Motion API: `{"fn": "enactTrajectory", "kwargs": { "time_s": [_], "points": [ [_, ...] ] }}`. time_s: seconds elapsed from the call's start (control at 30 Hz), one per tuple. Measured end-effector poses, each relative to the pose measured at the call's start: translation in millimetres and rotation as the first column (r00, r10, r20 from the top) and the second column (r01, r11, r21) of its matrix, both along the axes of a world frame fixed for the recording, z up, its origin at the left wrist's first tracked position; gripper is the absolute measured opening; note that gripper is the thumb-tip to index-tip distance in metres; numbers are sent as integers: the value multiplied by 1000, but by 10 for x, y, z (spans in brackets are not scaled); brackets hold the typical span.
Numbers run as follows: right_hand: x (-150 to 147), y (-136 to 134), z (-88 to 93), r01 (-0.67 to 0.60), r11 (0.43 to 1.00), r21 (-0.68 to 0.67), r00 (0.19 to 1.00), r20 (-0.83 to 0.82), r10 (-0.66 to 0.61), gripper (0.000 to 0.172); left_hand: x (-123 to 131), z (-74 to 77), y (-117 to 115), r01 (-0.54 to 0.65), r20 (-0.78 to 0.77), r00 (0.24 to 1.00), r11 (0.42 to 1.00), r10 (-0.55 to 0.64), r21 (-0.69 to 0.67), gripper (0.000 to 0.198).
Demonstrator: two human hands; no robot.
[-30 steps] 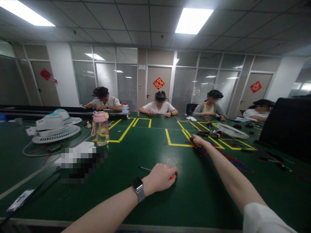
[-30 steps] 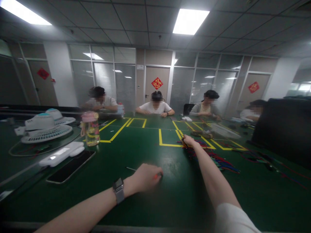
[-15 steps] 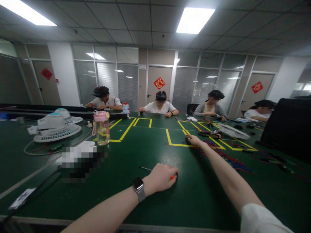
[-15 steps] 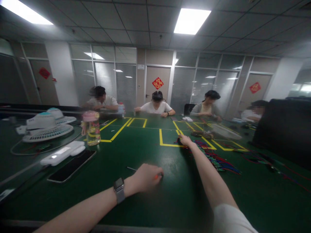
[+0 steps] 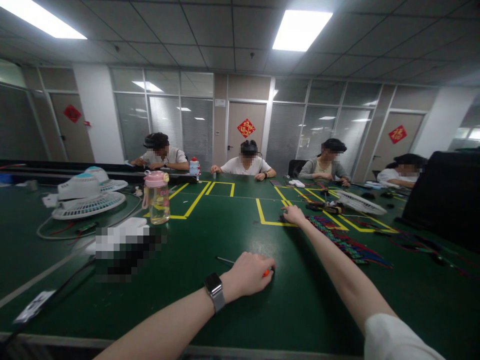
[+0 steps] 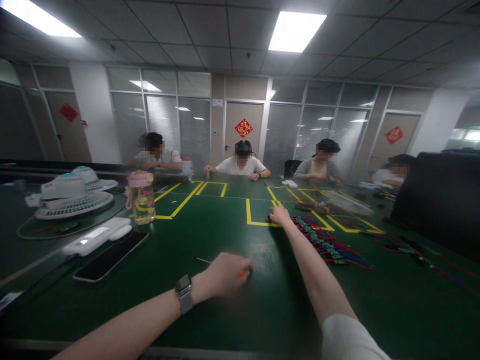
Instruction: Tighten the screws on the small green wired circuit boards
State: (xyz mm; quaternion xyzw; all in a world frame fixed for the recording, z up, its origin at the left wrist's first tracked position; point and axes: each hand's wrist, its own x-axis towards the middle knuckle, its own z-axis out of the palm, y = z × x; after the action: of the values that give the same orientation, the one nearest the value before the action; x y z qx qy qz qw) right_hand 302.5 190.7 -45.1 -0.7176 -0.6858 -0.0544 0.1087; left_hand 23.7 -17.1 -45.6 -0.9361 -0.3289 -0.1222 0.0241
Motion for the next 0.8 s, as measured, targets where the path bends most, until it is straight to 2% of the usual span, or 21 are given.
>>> {"fn": "enactTrajectory", "kwargs": {
  "time_s": [0.27,0.47,0.53,0.7,0.8],
  "points": [
    [-286,50,-20,100,995,-1,995,25,-100,31,24,-31,19,-11,0,1000,1000,11,-2,20],
    [-441,46,-39,81,997,1,997,-8,-81,30,23,-40,24,-1,3,1000,1000,1,24,18],
    [-480,44,-49,83,996,17,996,-31,-82,34,19,-34,21,10,7,1000,999,-10,30,18],
    [-543,67,-59,133,990,48,983,-134,-126,57,19,-22,10,5,-2,1000,1000,-5,15,19],
    [-558,82,-60,157,986,52,967,-210,-143,51,19,-17,6,-2,-4,1000,1000,2,13,18]
  ]
}}
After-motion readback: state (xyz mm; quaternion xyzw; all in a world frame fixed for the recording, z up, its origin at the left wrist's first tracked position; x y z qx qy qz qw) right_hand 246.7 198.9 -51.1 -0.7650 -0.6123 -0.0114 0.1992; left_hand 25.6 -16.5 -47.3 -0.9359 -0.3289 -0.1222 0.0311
